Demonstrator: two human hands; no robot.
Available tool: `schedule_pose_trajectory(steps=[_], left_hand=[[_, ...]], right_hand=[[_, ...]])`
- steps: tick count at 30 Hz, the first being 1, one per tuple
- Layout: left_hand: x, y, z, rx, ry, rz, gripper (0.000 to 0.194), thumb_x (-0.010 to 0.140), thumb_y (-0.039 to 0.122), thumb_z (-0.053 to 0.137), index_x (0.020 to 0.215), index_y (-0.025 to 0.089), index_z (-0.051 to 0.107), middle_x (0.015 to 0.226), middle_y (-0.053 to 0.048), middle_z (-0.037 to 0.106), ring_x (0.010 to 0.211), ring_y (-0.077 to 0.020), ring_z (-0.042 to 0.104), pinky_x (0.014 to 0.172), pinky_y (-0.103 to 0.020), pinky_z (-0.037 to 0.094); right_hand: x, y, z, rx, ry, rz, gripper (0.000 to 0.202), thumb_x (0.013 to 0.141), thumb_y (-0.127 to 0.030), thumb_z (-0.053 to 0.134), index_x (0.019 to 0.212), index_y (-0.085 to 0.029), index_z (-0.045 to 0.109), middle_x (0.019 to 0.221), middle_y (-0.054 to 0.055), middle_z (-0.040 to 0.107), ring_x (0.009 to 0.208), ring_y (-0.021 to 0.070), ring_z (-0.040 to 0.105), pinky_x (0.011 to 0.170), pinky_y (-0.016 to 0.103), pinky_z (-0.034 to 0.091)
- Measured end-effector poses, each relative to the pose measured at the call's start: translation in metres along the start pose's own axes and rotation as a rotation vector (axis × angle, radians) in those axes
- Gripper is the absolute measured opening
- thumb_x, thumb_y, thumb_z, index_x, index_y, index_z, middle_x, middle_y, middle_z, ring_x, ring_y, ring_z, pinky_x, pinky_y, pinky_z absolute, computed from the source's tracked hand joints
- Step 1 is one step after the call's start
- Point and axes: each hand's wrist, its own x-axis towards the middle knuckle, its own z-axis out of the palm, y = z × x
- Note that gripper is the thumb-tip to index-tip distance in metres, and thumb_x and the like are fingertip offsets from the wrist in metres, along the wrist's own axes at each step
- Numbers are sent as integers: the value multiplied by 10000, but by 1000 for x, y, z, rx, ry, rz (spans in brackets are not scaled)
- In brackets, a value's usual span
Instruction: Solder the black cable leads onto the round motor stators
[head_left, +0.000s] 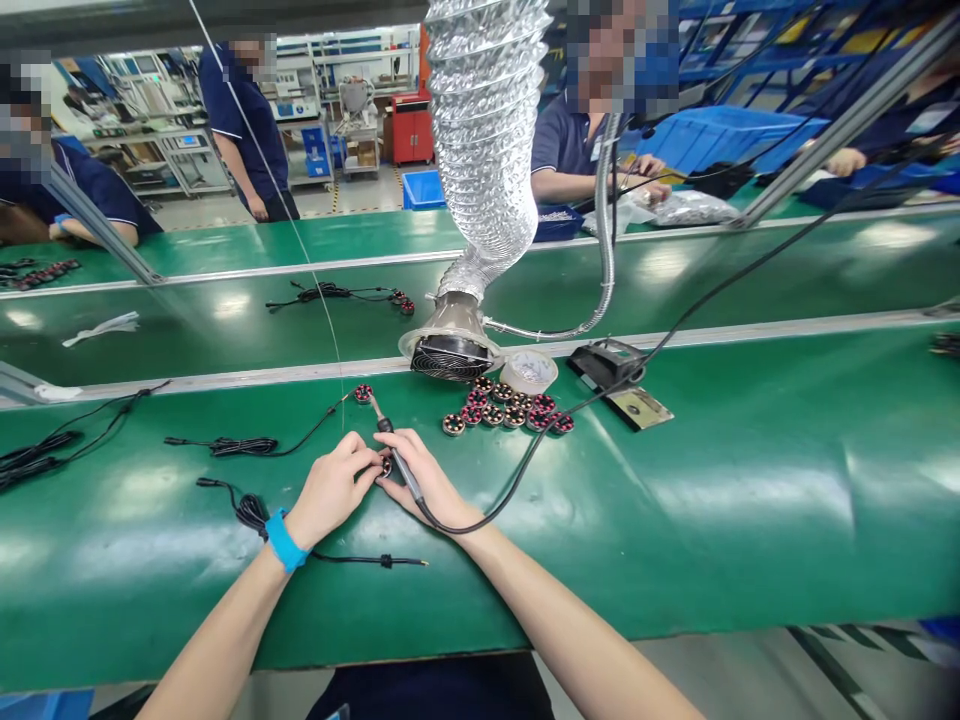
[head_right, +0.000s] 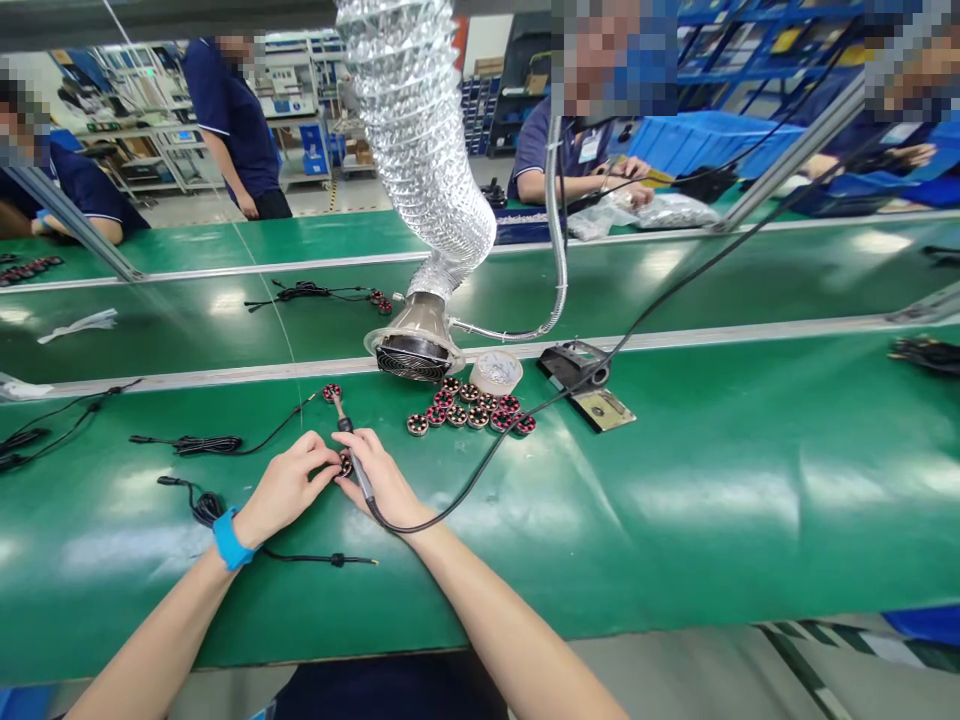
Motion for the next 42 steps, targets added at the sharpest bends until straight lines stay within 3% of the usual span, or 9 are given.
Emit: schedule_pose_trajectory(steps=[13, 28, 34, 38, 42], left_hand=[[-1, -5, -2, 102, -5, -81, 146, 982, 253, 428, 925, 212, 557, 916, -20, 604, 748, -162, 616, 660, -270, 427], [6, -13, -2, -256, -101, -326, 254, 897, 366, 451, 772, 193, 589, 732, -23, 618, 672, -183, 535, 644, -294, 351], [10, -7, 2, -750, -107, -500, 314, 774, 480, 556, 692, 176, 556, 603, 36, 488, 557, -114, 411, 552, -247, 302], [9, -7, -5, -856, -44, -666, 343, 747, 520, 603, 767, 179, 579, 515, 98, 336, 441, -80, 248, 458, -235, 169], [6, -12, -8, -758, -20, -563, 362, 726, 517, 654, 761, 157, 633, 580, 37, 515, 525, -107, 428, 507, -233, 296]], right_hand=[[-1, -2, -3, -95, 11, 34, 661, 798, -78, 661, 1384, -277, 430, 1228, 79, 475, 978, 178, 603, 907, 331, 510], [-2, -3, -2, -83, 3, 30, 612, 838, -95, 648, 1378, -284, 432, 1216, 68, 477, 977, 165, 609, 934, 323, 506], [-2, -3, -2, -84, -2, 37, 595, 840, -88, 640, 1367, -282, 445, 1230, 67, 481, 968, 157, 613, 918, 310, 507], [-2, -5, -3, -90, -2, 36, 588, 840, -95, 646, 1363, -278, 448, 1205, 65, 487, 978, 162, 609, 929, 319, 505], [-2, -6, -4, -91, 2, 36, 582, 845, -102, 648, 1361, -277, 446, 1199, 70, 484, 971, 167, 612, 921, 326, 511]])
